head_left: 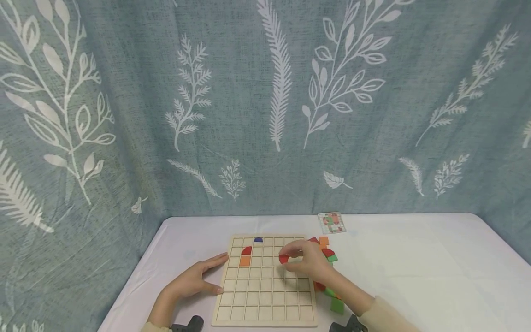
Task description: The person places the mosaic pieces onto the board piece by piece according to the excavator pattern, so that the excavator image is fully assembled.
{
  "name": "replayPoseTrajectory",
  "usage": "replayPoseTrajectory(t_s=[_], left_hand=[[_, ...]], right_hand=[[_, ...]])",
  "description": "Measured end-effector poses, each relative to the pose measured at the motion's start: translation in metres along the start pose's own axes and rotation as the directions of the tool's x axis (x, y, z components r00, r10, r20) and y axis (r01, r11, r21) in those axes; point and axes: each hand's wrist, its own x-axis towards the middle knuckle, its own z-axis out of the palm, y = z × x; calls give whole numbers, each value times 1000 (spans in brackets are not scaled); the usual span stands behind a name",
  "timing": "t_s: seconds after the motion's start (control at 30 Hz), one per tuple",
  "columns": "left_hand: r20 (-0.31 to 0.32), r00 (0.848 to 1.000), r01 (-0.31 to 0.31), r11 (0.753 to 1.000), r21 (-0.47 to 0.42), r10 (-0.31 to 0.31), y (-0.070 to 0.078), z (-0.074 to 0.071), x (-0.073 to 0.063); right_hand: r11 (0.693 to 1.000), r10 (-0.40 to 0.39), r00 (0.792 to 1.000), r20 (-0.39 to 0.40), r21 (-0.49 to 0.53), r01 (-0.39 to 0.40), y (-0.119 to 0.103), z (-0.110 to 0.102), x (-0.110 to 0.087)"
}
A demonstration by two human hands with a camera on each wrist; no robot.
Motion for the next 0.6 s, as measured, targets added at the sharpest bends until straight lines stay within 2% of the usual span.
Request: replayPoseTrajectory(t_s=[0.27,0.47,0.6], left_hand=[[-3,1000,9,1000,9,-9,1,0,0],[1,1000,13,1000,7,-13,2,0,-1],[6,1000,3,1000,15,-3,1,0,-1]], right_hand=[[996,-89,993,73,17,88,-15,37,15],[997,-70,992,108,42,65,-21,62,24],[999,-50,992,112,-9,51,-21,72,28]])
